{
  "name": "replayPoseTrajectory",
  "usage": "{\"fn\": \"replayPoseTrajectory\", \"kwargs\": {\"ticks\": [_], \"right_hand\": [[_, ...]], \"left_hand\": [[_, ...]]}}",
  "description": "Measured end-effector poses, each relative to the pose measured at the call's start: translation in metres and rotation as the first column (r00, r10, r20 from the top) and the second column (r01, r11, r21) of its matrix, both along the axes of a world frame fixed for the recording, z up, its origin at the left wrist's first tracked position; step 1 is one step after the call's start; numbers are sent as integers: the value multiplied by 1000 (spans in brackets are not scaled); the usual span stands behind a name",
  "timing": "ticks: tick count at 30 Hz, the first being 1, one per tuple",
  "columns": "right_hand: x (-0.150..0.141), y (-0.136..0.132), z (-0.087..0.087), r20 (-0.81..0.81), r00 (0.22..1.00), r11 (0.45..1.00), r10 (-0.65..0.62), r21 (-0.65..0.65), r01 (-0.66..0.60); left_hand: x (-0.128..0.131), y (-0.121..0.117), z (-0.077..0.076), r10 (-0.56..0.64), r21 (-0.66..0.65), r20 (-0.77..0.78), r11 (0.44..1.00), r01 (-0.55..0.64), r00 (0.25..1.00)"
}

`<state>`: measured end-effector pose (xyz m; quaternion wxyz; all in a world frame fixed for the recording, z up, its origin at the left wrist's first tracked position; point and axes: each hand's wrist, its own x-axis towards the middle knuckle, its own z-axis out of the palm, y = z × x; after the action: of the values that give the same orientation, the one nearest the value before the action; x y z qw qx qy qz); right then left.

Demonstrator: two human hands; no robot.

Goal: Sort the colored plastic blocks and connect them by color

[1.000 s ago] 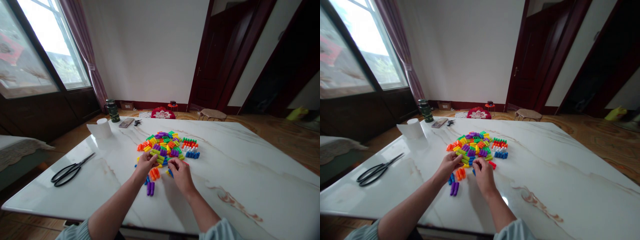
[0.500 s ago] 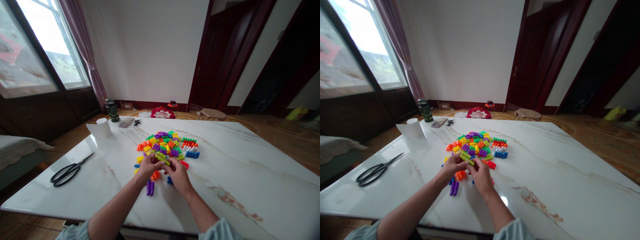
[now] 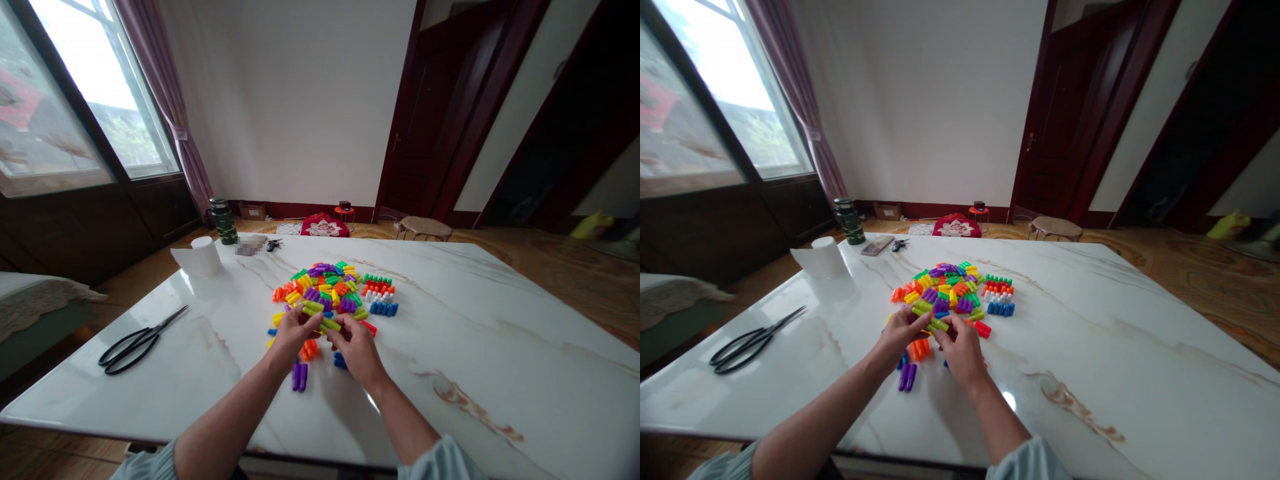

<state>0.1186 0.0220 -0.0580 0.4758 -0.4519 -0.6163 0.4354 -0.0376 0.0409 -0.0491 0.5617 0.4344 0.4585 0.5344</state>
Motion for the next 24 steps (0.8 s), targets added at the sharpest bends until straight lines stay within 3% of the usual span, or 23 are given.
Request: {"fn": "replayPoseTrajectory", "kwargs": {"ticks": [3, 5, 11, 15, 24], "right_hand": [[3, 3, -4, 19, 999, 999, -40, 4, 40], [4, 5, -7, 12, 998, 998, -69, 4, 69], [4, 7, -9, -30, 996, 996, -82, 15, 83], [5, 6, -9, -38, 995, 995, -96, 12, 97], [5, 6, -7, -52, 993, 994, -102, -36, 100]], "left_hand": [[-11, 4, 3, 158, -30, 50, 987, -157, 986], [-16, 6, 4, 176, -51, 37, 984, -174, 984], [-9, 2, 2, 10, -152, -143, 988, -32, 990], [-4, 0, 2, -79, -213, -172, 976, 41, 982], [0, -4, 8, -192, -56, -115, 981, 187, 974]]}}
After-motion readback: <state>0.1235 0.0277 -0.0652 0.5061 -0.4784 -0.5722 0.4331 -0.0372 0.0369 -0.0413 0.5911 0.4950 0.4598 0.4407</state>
